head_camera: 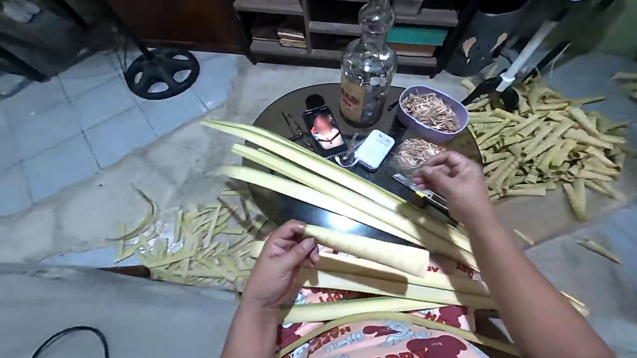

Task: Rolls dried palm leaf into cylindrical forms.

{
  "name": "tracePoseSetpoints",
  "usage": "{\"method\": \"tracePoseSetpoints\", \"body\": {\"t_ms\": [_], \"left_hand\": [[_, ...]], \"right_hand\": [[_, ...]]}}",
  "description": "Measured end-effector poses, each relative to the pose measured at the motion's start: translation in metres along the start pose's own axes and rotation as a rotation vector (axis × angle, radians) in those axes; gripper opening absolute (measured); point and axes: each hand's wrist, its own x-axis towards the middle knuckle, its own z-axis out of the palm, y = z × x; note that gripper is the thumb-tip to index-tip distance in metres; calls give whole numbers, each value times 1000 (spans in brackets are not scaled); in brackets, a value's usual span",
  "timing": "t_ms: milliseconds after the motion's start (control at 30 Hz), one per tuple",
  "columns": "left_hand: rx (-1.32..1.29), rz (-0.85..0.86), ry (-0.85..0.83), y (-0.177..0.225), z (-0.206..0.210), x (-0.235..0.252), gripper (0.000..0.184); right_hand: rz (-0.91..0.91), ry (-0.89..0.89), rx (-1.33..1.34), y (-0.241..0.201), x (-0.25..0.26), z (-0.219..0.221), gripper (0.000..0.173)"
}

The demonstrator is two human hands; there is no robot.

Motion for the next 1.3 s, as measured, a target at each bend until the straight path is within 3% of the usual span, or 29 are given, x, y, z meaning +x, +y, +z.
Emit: {"method": "tracePoseSetpoints", "body": {"t_ms": [133,200,300,400,600,800,933,1000,1067,1167,1300], "left_hand": [[-173,-24,-27,4,37,11,16],[-209,-20,-61,5,46,9,21],[-214,-7,-58,8,54,5,21],[-234,-5,-71,10,55,3,20],[-245,-13,-78,12,59,1,19],[-228,-53,-28,5,61,-2,18],[-214,-128,52,1,57,2,20],[-200,-128,94,1,40,3,17],[-164,-87,151,1,9,0,14],[-43,-34,232,-1,-23,-5,12],[-35,-22,285,-6,-9,2,10]], "right_hand": [[-181,-351,222,-13,-35,90,11],[-245,-404,322,-16,-49,114,13],[-242,-390,465,-13,-59,124,15],[-128,-353,557,-15,-65,125,19],[-111,-364,524,-20,-69,124,19],[-248,-457,279,-16,-60,120,15],[-59,-439,200,-15,-46,112,22],[7,-288,-5,-7,-32,76,40],[9,-106,-413,16,-16,22,53],[110,-64,-897,37,-12,-23,53],[141,-68,-1014,47,-16,-28,47]]}}
